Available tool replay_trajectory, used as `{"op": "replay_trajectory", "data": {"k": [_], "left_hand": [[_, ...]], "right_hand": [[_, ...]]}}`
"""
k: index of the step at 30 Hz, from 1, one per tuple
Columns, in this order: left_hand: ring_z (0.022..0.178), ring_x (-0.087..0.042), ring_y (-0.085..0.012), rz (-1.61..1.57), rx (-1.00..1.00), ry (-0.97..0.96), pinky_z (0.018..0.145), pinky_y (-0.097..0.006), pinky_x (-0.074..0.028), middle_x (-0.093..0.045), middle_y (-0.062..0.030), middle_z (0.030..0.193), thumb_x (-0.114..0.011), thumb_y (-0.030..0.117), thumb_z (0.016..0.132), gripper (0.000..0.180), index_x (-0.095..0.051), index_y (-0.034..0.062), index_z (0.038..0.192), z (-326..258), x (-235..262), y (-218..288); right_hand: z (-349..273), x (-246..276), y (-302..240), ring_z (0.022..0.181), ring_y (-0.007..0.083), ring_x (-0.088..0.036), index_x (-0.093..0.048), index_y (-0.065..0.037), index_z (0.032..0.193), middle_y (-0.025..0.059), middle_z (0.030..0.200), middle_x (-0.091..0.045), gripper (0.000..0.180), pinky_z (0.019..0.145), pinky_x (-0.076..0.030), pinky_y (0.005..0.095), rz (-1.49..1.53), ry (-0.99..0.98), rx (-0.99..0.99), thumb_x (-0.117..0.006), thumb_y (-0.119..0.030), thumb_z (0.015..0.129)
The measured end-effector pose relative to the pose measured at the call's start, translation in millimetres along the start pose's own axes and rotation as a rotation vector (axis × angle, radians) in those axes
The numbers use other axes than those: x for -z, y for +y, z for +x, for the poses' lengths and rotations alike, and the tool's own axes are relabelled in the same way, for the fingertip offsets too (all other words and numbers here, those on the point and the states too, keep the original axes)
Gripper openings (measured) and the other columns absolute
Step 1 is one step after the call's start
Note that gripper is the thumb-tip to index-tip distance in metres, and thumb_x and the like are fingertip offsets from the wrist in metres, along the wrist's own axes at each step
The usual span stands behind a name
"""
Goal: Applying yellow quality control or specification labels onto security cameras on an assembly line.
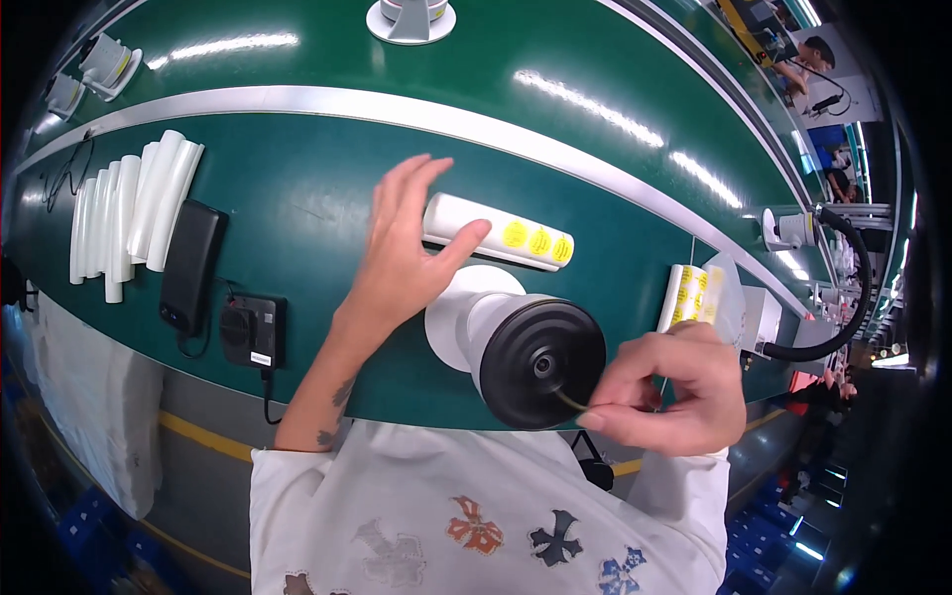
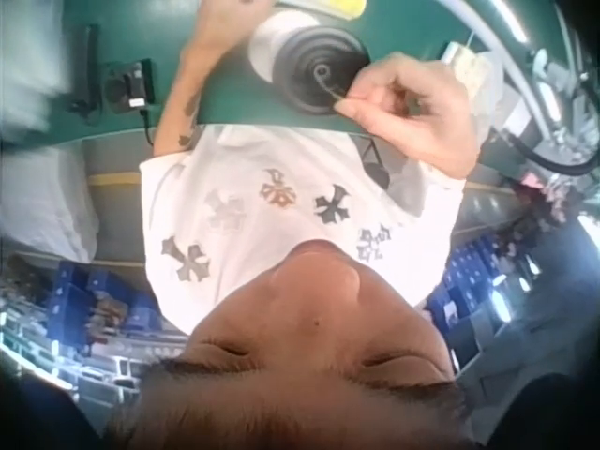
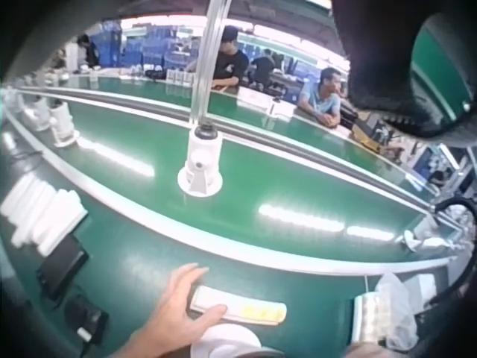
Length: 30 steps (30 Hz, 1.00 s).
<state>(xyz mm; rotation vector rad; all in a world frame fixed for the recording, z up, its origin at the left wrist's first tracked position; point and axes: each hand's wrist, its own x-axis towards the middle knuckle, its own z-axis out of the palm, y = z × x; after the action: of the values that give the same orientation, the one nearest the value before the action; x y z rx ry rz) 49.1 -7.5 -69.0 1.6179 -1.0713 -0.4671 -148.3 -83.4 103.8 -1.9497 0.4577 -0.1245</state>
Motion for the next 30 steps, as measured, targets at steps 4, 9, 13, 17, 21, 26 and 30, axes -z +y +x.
{"op": "replay_trajectory", "data": {"k": [4, 9, 13, 17, 21, 26, 30], "left_hand": [[0.113, -0.052, -0.0357, -0.011, -0.147, 0.162, 0.096, -0.042, -0.042, -0.052, -0.0187, 0.123, -0.072, 0.018, 0.079, 0.041, -0.059, 0.0000, 0.113, -8.3, 12.9, 5.2], [0.114, -0.054, -0.0373, -0.166, -0.313, 0.107, 0.095, -0.044, -0.043, -0.057, -0.0194, 0.119, -0.068, 0.011, 0.074, 0.034, -0.063, 0.0018, 0.107, -23.2, 35.7, 22.3], [0.110, -0.057, -0.0392, -0.299, -0.454, -0.010, 0.090, -0.047, -0.046, -0.064, -0.0176, 0.111, -0.067, 0.008, 0.069, 0.027, -0.067, 0.0048, 0.095, -36.4, 41.4, 42.2], [0.104, -0.059, -0.0405, -0.310, -0.565, -0.152, 0.086, -0.051, -0.046, -0.068, -0.0158, 0.103, -0.062, 0.026, 0.086, 0.021, -0.068, 0.0073, 0.092, -43.3, 36.6, 47.4], [0.102, -0.061, -0.0392, -0.250, -0.578, -0.194, 0.087, -0.051, -0.045, -0.069, -0.0113, 0.103, -0.062, 0.026, 0.085, 0.019, -0.069, 0.0095, 0.090, -44.1, 34.6, 47.2], [0.102, -0.062, -0.0371, -0.193, -0.541, -0.211, 0.091, -0.054, -0.042, -0.069, -0.0089, 0.103, -0.064, 0.026, 0.083, 0.014, -0.070, 0.0138, 0.086, -44.3, 36.7, 50.9], [0.101, -0.062, -0.0368, -0.170, -0.532, -0.224, 0.091, -0.054, -0.042, -0.069, -0.0086, 0.103, -0.064, 0.024, 0.081, 0.012, -0.071, 0.0153, 0.085, -44.8, 37.7, 52.0]], "right_hand": [[7.9, -9.3, 5.2, 0.039, 0.0047, -0.036, -0.062, -0.001, 0.078, -0.0022, 0.046, -0.045, 0.011, 0.040, -0.026, 0.0236, 0.197, -0.131, -0.165, -0.073, -0.001, 0.078], [8.6, -12.0, 14.4, 0.039, 0.0030, -0.034, -0.060, 0.001, 0.075, -0.0011, 0.042, -0.042, 0.010, 0.040, -0.027, 0.0239, 0.083, -0.003, -0.285, -0.069, 0.001, 0.080], [8.1, -13.3, 13.8, 0.038, 0.0032, -0.037, -0.059, 0.001, 0.074, -0.0005, 0.042, -0.044, 0.010, 0.039, -0.029, 0.0230, -0.019, 0.045, -0.262, -0.069, 0.001, 0.078], [8.2, -14.6, 12.6, 0.037, 0.0037, -0.040, -0.059, 0.001, 0.073, 0.0000, 0.042, -0.045, 0.011, 0.039, -0.030, 0.0226, -0.054, 0.052, -0.265, -0.069, 0.001, 0.078], [6.8, -16.0, 16.6, 0.037, 0.0047, -0.041, -0.059, 0.001, 0.073, 0.0004, 0.042, -0.045, 0.010, 0.039, -0.030, 0.0227, -0.086, 0.071, -0.191, -0.068, 0.002, 0.077], [5.9, -16.6, 17.5, 0.037, 0.0050, -0.042, -0.059, 0.001, 0.073, 0.0007, 0.042, -0.045, 0.010, 0.039, -0.030, 0.0228, -0.085, 0.077, -0.174, -0.068, 0.003, 0.077], [5.8, -17.4, 18.2, 0.037, 0.0051, -0.042, -0.059, 0.001, 0.073, 0.0006, 0.042, -0.045, 0.010, 0.039, -0.030, 0.0229, -0.084, 0.085, -0.164, -0.068, 0.004, 0.077]]}}
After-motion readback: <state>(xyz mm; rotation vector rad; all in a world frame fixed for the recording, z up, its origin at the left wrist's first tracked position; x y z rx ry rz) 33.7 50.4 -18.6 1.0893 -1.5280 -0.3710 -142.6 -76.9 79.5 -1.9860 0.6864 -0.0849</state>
